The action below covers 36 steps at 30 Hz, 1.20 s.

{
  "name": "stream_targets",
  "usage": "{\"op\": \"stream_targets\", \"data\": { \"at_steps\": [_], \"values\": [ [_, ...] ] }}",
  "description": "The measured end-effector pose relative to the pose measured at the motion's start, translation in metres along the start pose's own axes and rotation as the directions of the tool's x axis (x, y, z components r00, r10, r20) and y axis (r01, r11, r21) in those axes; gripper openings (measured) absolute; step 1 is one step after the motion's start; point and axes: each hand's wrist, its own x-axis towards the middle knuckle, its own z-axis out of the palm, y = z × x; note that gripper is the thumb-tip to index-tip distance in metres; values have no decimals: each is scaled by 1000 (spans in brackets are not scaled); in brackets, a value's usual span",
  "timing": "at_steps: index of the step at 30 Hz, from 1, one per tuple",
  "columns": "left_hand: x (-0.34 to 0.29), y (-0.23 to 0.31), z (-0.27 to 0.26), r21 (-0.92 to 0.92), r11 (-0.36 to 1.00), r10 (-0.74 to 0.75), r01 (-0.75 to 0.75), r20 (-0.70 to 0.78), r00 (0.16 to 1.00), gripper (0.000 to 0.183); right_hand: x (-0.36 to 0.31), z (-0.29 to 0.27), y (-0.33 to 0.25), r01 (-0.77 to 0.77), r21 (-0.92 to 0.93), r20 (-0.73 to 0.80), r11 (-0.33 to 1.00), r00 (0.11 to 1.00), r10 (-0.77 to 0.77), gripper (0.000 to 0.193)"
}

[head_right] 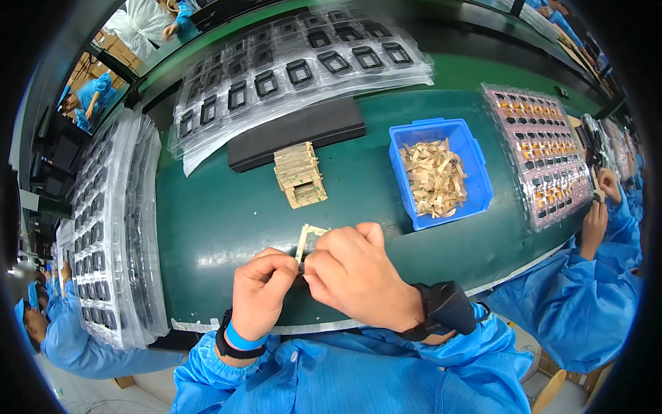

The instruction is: Assemble plastic housing frames and internal electronic components for small devices.

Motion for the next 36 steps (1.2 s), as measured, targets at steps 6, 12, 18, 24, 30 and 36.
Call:
{"op": "stream_targets", "data": {
  "at_steps": [6,12,18,24,30,36],
  "values": [
    [3,-6,0,-124,992,13,-25,-95,995,8,0,-52,24,-310,62,-263,949,912,315,13],
    [2,0,3,-102,994,24,-28,-42,999,13,0,-84,60,-519,-20,-427,855,777,462,13],
    [9,15,18,-83,992,96,-94,21,995,11,-2,-81,35,-609,397,-149,687,695,703,14],
    [14,21,31,-22,985,173,-172,77,982,10,-3,-74,22,-675,638,301,370,661,688,16],
    [20,16,40,-26,989,142,-145,-83,986,7,-3,-72,18,-693,587,257,420,651,714,13],
    [33,47,54,-57,986,159,-154,91,983,9,-10,-53,15,-243,-116,-305,963,932,198,25]
  ]
}}
